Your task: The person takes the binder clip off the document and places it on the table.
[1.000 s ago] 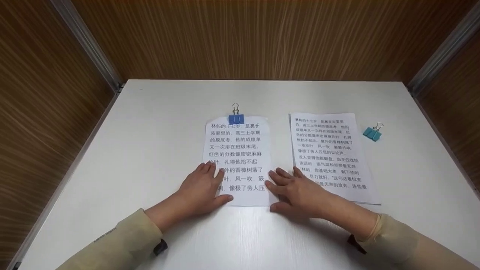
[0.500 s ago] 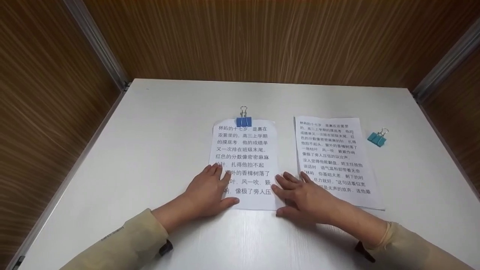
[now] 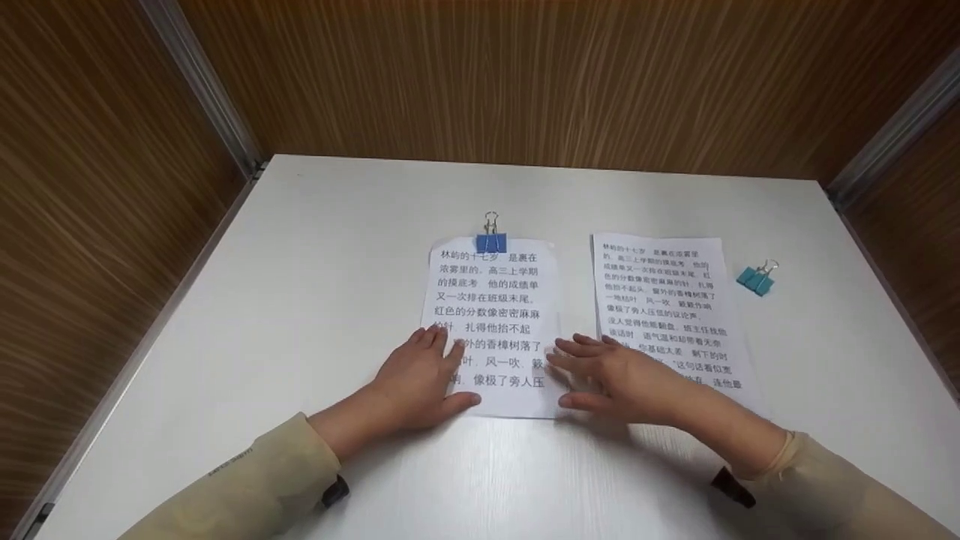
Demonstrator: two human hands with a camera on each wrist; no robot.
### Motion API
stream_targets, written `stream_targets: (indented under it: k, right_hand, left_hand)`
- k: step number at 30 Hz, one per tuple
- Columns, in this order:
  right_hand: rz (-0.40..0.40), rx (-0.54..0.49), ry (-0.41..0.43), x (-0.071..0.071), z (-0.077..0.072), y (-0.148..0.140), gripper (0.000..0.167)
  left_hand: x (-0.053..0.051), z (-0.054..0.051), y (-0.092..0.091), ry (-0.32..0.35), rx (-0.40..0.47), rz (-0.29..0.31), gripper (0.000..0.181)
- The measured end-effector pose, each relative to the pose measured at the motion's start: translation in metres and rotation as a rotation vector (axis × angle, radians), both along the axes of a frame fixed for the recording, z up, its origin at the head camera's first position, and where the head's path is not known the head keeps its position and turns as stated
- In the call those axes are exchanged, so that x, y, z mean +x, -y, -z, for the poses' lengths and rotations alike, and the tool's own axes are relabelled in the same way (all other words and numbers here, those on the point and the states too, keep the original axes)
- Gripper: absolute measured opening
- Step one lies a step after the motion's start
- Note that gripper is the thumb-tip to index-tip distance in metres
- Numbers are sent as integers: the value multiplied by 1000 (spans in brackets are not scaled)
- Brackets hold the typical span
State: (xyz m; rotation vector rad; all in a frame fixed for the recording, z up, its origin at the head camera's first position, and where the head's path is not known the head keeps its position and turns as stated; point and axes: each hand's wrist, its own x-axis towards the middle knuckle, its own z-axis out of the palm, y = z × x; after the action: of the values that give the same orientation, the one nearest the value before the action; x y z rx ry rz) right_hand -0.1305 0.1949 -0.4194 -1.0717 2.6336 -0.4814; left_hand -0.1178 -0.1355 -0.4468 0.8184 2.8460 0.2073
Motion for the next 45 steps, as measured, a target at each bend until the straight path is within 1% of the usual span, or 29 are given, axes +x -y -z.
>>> stream_targets:
  k: [4,8,10,13,15,17,21,24,26,29,32,35,39,42,45]
  right_hand:
    - [38,-47,-13,-14,-10,0,67]
    - [76,-110,-29,-33,-19,1,63]
    - [97,-134,-35,-46,-23,2,61]
    - [163,-157,-27,-67,-28,4,62]
    - [202,-172,-19,-84,-30,6,62]
    - [246,-192,-20,-102,-30,8,61]
    - [336,-261,9,-136,-22,12,58]
    - [403,-291,55,-154,-15,16,59]
    - [425,-290,93,-164,-10,19,62]
    - [423,-262,136,-175,-4,24,65]
    - [415,-240,171,-181,1,29,69]
    - [417,-227,196,-185,4,31,72]
    - [421,-197,241,-188,7,32,79]
    - [403,-171,269,-190,8,33,86]
    - [379,-141,271,-191,8,33,91]
  left_hand:
    - [0,1,0,-11,-1,-1,87]
    - [0,2,0,-24,0,7,87]
    - [0,2,0,-28,3,8,87]
    - [0,2,0,-35,4,11,87]
    - [0,2,1,-36,2,12,87]
    - [0,2,1,-35,-4,10,86]
    - [-1,2,1,-25,-14,3,87]
    - [-1,3,0,-31,-19,6,87]
    - [-1,4,0,-35,-22,11,87]
    - [-1,4,1,-39,-24,13,86]
    - [0,3,1,-44,-21,16,86]
    - [0,3,2,-46,-19,19,85]
    - [0,2,2,-32,-19,13,85]
    - [0,2,2,-21,-20,7,86]
    - [0,1,1,-15,-18,2,86]
